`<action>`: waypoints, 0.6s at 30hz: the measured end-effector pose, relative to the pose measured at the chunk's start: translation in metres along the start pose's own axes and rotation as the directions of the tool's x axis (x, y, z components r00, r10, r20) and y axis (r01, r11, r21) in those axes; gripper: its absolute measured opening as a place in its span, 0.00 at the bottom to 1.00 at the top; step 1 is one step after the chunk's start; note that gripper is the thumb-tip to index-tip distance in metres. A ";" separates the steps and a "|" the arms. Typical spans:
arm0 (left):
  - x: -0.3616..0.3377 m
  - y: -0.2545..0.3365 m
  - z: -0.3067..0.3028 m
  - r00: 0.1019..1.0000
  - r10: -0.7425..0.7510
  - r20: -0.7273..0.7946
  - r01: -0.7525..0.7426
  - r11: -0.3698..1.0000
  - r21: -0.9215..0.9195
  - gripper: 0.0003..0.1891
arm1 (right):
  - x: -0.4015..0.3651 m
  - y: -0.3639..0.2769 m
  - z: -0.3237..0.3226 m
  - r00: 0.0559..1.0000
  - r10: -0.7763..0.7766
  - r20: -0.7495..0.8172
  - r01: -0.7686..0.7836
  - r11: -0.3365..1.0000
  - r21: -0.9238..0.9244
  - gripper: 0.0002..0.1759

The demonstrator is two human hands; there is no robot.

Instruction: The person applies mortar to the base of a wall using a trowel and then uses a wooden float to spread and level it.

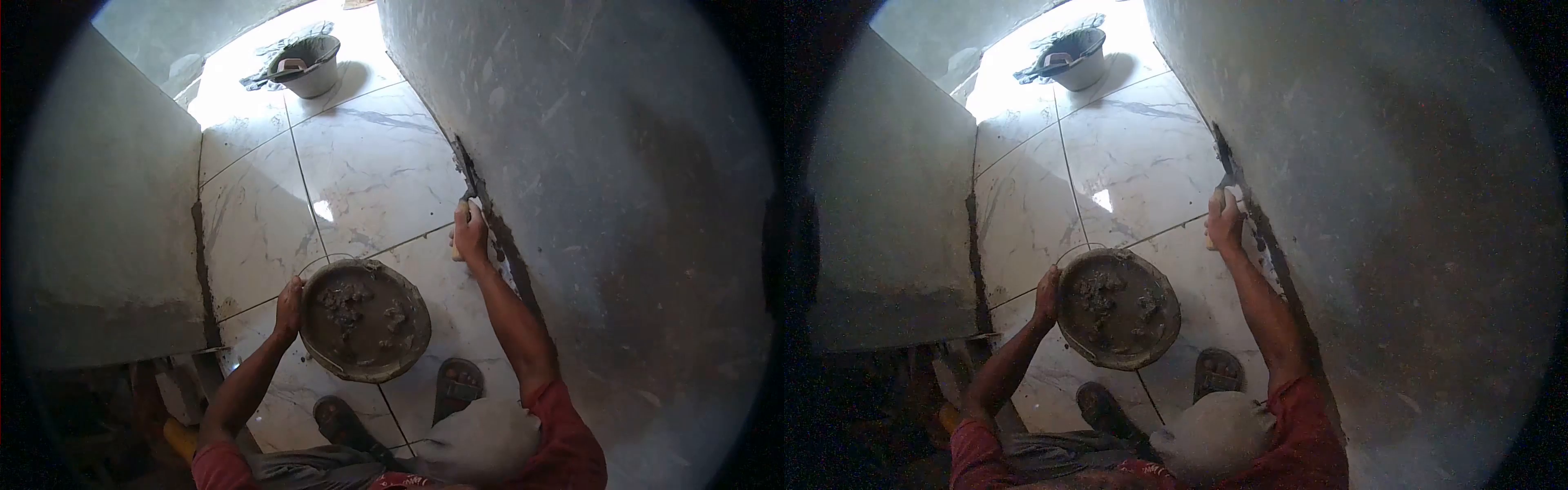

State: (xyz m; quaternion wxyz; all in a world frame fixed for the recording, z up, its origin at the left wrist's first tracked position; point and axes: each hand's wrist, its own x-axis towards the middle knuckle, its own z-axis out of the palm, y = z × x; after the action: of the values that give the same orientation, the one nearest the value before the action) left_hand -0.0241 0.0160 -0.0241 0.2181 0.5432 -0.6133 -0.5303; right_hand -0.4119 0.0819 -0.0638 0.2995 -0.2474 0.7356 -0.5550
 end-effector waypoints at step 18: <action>-0.005 0.015 0.001 1.000 -0.031 0.007 0.030 0.998 0.047 0.30 | -0.009 -0.012 -0.019 0.998 -0.029 0.061 0.037 0.990 -0.133 0.28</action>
State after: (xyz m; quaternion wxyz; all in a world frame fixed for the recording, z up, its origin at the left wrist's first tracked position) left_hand -0.0296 0.0186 -0.0094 0.1946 0.5554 -0.6182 -0.5210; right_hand -0.4192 0.0973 -0.0471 0.2944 -0.2953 0.7578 -0.5019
